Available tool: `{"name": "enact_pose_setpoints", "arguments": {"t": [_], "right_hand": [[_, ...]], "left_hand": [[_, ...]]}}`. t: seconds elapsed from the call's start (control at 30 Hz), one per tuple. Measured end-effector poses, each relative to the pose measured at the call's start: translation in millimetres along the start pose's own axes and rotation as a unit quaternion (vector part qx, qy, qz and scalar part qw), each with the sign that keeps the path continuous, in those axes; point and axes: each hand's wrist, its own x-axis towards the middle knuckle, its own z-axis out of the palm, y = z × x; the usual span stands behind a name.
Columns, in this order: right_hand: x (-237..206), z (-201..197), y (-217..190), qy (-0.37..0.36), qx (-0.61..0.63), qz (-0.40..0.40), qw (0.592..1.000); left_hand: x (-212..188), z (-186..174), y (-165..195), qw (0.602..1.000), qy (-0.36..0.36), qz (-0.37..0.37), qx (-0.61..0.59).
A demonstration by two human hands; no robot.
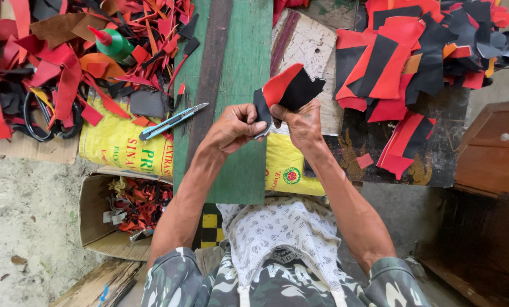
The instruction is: The person uses a utility knife to cut red and black material pieces on a green cutting board. They repeatedly pick up pieces, align them, cut along edges, and place the cut pieces aside. The process is repetitive and focused on shaping the material into smaller pieces.
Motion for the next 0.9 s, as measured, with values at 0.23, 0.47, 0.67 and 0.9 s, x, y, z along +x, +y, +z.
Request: {"name": "enact_pose_setpoints", "arguments": {"t": [0.23, 0.47, 0.67, 0.9], "right_hand": [[10.3, -49.5, -21.3, 0.147, 0.056, 0.053, 0.986], [-12.3, 1.6, -28.0, 0.112, 0.109, -0.007, 0.988], [-15.8, 14.8, -38.3, 0.149, 0.062, -0.007, 0.987], [-15.5, 17.6, -35.9, 0.153, 0.016, -0.004, 0.988]], "left_hand": [[-48.4, 18.6, 29.2, 0.935, 0.06, 0.12, 0.328], [-14.7, 57.0, 15.8, 0.878, 0.117, 0.252, 0.39], [2.6, 60.3, 5.0, 0.879, 0.167, 0.257, 0.365], [8.9, 54.6, -1.2, 0.878, 0.16, 0.259, 0.37]]}}
